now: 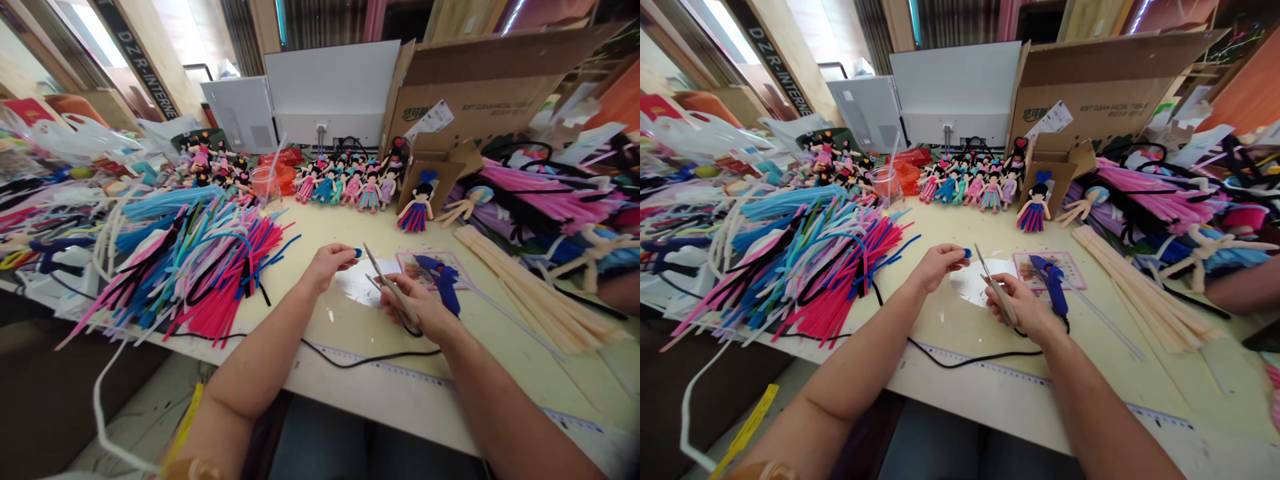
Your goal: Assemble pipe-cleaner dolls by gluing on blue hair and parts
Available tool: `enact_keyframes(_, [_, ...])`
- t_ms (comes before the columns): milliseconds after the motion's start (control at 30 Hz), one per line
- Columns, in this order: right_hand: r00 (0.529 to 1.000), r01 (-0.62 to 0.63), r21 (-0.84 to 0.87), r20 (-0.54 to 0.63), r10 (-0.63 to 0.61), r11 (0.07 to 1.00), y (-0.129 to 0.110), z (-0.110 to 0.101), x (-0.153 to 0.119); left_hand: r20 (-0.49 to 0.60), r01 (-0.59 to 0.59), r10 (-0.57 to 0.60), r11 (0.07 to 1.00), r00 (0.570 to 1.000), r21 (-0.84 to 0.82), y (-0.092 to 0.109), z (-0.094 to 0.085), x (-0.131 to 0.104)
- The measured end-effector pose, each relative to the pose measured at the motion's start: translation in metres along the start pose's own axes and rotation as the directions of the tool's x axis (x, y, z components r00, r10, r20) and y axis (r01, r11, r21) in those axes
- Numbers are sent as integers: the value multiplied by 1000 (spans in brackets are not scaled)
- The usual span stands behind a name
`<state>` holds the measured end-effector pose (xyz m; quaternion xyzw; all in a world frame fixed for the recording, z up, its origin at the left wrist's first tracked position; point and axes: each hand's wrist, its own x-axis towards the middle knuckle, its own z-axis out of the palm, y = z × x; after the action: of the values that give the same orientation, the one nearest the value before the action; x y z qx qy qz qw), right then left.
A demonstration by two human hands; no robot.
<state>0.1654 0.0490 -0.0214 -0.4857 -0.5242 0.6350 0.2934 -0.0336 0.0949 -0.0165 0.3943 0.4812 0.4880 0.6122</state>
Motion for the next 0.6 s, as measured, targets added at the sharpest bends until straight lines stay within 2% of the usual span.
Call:
enact_keyframes(67, [999,38,-98,-20,-40,994,3,-5,2,-60,-52,59,992,996,118,0,-3,2])
enact_keyframes(167, [990,122,-316,-23,-136,941,0,-10,-1,-84,-99,121,967,989,233,4,-10,5])
enact_keyframes(300, [982,171,-637,44,-186,752,-9,-14,-29,-56,-111,138,932,989,344,8,-21,9])
enact_keyframes(400, [988,115,-765,23,-151,634,-2,-24,-65,-16,-104,128,868,992,485,7,-28,13])
enact_keyframes(500, [985,-47,-809,-136,-108,587,23,-49,-107,-7,-127,189,689,982,714,1,-30,16])
enact_keyframes(600, [956,-175,-783,-281,-87,597,63,-89,-143,47,-167,298,393,953,904,-5,-26,15])
